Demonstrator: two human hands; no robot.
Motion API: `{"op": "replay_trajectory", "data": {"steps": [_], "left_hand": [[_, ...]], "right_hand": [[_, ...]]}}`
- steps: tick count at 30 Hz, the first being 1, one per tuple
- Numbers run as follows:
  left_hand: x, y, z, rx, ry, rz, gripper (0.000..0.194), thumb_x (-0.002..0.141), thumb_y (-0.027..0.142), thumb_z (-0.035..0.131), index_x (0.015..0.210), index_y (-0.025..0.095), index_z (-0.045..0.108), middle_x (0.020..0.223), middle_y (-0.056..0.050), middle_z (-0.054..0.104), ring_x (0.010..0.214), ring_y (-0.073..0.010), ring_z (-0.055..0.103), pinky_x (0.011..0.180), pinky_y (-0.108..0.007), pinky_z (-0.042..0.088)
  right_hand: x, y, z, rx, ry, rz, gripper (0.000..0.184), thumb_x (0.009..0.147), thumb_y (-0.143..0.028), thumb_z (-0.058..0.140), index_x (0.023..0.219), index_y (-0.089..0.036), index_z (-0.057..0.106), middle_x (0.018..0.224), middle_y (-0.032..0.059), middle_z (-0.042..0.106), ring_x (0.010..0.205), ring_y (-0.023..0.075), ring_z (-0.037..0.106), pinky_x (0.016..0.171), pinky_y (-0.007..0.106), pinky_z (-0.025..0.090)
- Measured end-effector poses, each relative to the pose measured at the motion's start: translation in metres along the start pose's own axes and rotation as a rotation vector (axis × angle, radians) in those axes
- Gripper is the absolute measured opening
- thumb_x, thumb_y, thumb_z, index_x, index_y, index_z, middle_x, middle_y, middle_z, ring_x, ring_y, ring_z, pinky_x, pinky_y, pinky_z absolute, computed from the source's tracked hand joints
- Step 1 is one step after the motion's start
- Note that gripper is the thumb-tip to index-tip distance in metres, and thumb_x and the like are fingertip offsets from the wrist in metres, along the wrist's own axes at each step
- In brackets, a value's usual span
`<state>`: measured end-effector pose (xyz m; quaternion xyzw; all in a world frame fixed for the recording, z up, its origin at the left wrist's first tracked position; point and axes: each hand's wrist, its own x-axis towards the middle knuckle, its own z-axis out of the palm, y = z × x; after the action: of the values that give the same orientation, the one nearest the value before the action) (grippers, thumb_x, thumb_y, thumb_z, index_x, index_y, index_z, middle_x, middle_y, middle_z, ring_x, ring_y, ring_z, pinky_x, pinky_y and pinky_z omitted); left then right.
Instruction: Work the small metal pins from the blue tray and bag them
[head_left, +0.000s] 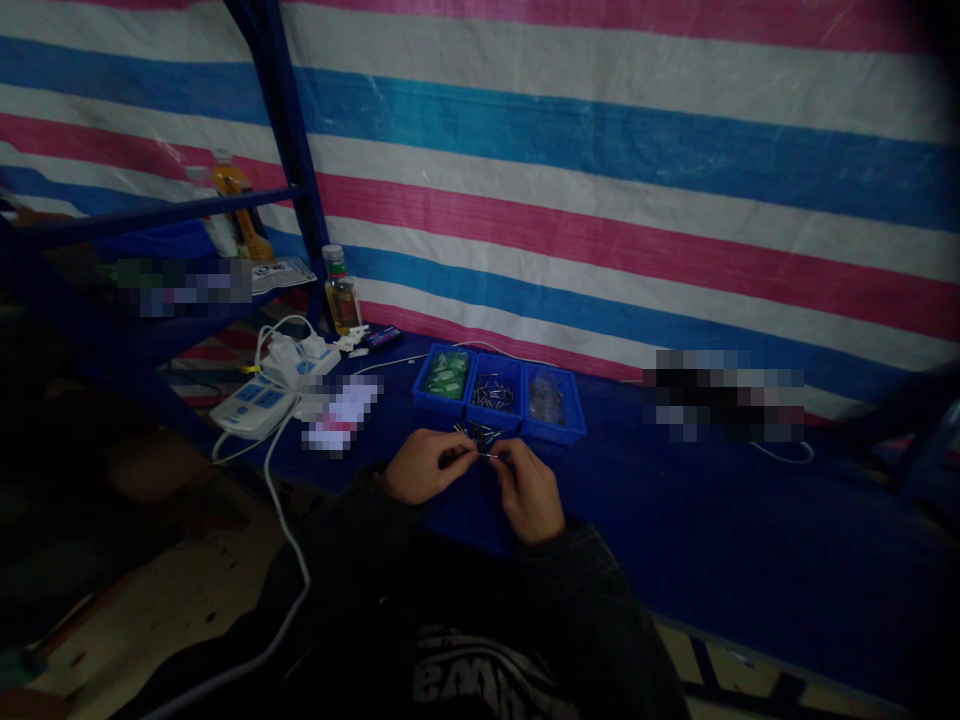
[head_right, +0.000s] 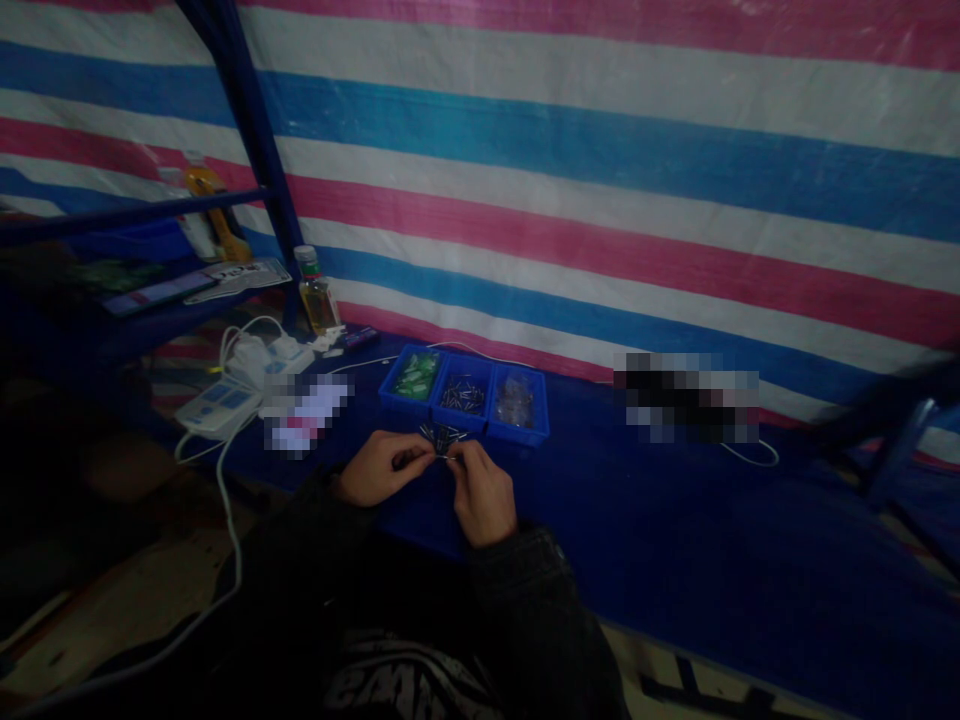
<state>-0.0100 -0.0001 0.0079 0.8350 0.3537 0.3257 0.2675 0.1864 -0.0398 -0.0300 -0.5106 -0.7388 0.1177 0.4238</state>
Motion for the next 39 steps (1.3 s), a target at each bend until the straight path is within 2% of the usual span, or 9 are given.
{"op": "replay_trajectory", "data": {"steps": [10,14,20,25,29,31,35,39], "left_hand": [[-0.001,-0.001,0.0,-0.01,-0.002,-0.007,0.016,0.093,0.026,0.06,0.089,0.016,0.073,0.068,0.0,0.065,0.058,-0.0104,0.055,0.058,-0.021,0.039],[0.0,-0.003,0.0,-0.052,0.048,-0.035,0.018,0.094,0.028,0.06,0.088,0.016,0.072,0.066,0.001,0.067,0.056,-0.0097,0.055,0.058,-0.02,0.039],[0.002,-0.012,-0.003,-0.014,0.249,-0.18,0.022,0.095,0.034,0.058,0.09,0.018,0.072,0.062,0.002,0.067,0.055,-0.0111,0.058,0.057,-0.021,0.041],[0.003,-0.018,-0.002,0.015,0.281,-0.222,0.025,0.096,0.036,0.055,0.086,0.019,0.071,0.062,0.002,0.067,0.055,-0.0117,0.06,0.059,-0.021,0.043],[0.003,-0.016,-0.003,0.026,0.257,-0.213,0.027,0.096,0.037,0.055,0.087,0.018,0.071,0.061,0.002,0.067,0.055,-0.0118,0.06,0.058,-0.022,0.043],[0.003,-0.015,-0.004,0.023,0.236,-0.2,0.026,0.096,0.036,0.055,0.088,0.018,0.071,0.062,0.002,0.067,0.055,-0.012,0.061,0.058,-0.021,0.043],[0.003,-0.014,-0.003,0.015,0.201,-0.186,0.024,0.096,0.035,0.056,0.091,0.019,0.072,0.063,0.002,0.068,0.056,-0.0119,0.061,0.057,-0.021,0.043],[0.004,-0.014,-0.001,0.012,0.146,-0.169,0.024,0.096,0.035,0.057,0.093,0.018,0.073,0.064,0.002,0.069,0.057,-0.0119,0.061,0.057,-0.02,0.043]], "right_hand": [[0.002,-0.001,-0.002,-0.066,0.018,0.054,0.015,0.101,-0.023,0.044,0.095,-0.023,0.058,0.09,0.0036,0.068,0.078,0.0178,0.064,0.07,0.028,0.044],[0.001,-0.002,-0.003,-0.078,0.039,0.085,0.019,0.102,-0.026,0.041,0.094,-0.022,0.058,0.088,0.0036,0.068,0.074,0.0173,0.064,0.067,0.027,0.043],[0.013,-0.001,-0.009,-0.115,0.199,0.1,0.02,0.101,-0.032,0.045,0.095,-0.021,0.061,0.088,0.0051,0.069,0.081,0.02,0.066,0.075,0.03,0.047],[0.047,0.0,-0.017,-0.179,0.366,0.128,0.022,0.099,-0.035,0.05,0.098,-0.019,0.065,0.092,0.0073,0.071,0.078,0.0198,0.065,0.073,0.031,0.047],[0.057,0.009,-0.016,-0.188,0.316,0.104,0.027,0.098,-0.031,0.049,0.116,-0.017,0.064,0.1,0.0104,0.072,0.078,0.0206,0.066,0.074,0.033,0.049],[0.049,0.015,-0.012,-0.195,0.289,0.121,0.025,0.098,-0.029,0.049,0.115,-0.017,0.065,0.1,0.0101,0.072,0.08,0.0207,0.067,0.076,0.032,0.05],[0.03,0.021,-0.004,-0.278,0.083,0.127,0.018,0.097,-0.022,0.051,0.101,-0.022,0.068,0.096,0.0059,0.072,0.083,0.0193,0.067,0.075,0.029,0.048],[0.026,0.017,0.0,-0.374,-0.067,0.131,0.017,0.095,-0.019,0.056,0.105,-0.025,0.069,0.098,0.0048,0.069,0.082,0.0181,0.066,0.07,0.027,0.045]]}}
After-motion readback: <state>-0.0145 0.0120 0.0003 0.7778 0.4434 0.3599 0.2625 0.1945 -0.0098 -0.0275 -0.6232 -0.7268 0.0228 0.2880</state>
